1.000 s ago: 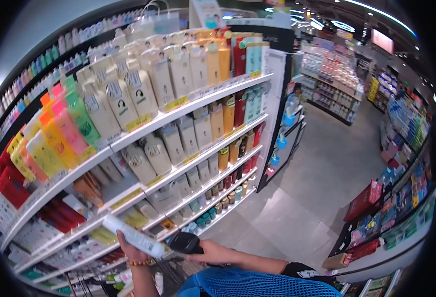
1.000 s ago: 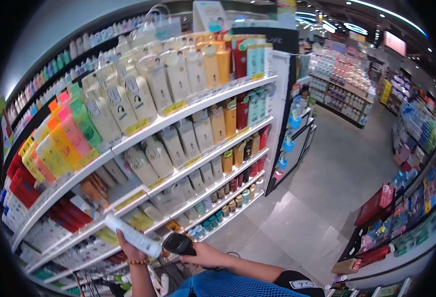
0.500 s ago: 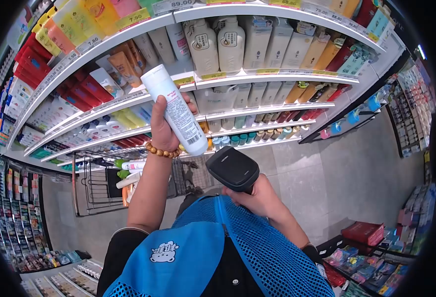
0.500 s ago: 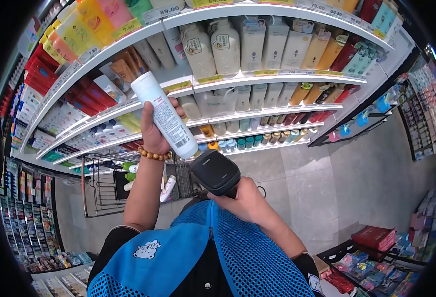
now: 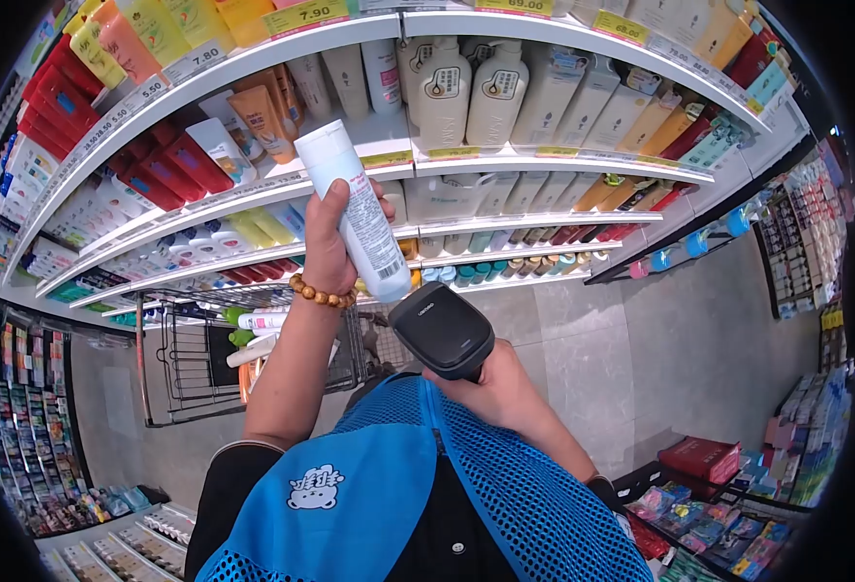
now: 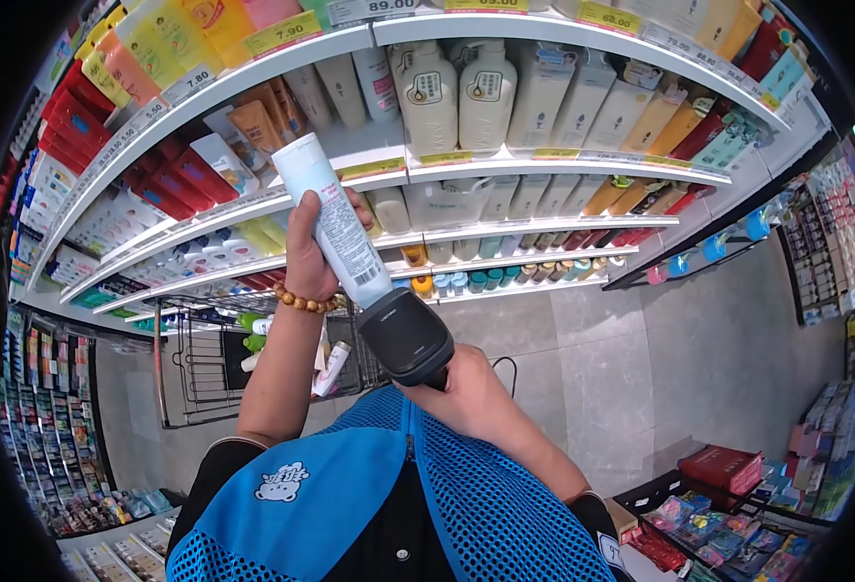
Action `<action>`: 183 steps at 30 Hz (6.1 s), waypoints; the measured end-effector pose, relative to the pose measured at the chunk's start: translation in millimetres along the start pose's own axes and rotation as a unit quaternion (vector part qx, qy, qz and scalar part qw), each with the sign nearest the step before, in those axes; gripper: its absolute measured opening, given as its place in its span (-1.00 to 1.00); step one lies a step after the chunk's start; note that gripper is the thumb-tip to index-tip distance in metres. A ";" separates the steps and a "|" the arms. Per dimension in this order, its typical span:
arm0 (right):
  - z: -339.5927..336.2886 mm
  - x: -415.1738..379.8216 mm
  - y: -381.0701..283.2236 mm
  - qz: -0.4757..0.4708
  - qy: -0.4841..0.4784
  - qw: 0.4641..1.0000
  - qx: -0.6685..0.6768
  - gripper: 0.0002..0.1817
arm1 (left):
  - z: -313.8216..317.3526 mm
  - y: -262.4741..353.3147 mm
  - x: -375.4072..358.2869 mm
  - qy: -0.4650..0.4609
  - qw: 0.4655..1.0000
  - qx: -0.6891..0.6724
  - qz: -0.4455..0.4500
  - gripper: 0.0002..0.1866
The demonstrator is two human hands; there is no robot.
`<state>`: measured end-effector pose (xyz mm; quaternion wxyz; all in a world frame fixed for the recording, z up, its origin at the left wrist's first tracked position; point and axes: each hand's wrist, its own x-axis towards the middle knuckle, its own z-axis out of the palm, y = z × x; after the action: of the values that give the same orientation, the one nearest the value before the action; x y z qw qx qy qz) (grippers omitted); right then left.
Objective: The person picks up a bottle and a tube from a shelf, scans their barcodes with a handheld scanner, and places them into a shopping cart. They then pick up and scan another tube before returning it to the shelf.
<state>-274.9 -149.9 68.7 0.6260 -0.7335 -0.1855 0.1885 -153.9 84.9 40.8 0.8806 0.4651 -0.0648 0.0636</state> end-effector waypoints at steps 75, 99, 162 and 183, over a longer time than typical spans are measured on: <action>3.7 -37.5 70.7 0.174 0.160 0.971 0.042 -0.74 | -58.6 -45.9 201.7 0.080 0.833 0.544 0.063 -0.30; 9.1 -37.9 83.2 0.195 0.147 0.969 0.039 -0.74 | -58.5 -68.7 198.6 0.085 0.783 0.615 0.042 -0.49; 5.4 -19.6 79.5 0.203 0.141 0.968 0.049 -0.79 | -38.5 -63.4 188.1 0.141 0.747 0.649 0.009 -0.48; 3.8 -21.0 81.5 0.212 0.136 0.967 0.042 -0.78 | -36.2 -63.4 186.8 0.151 0.740 0.655 0.005 -0.43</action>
<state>-291.9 -169.3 -11.6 0.6213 -0.7478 0.0696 0.2232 42.8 89.0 1.5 0.3565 0.9112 0.1243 0.1646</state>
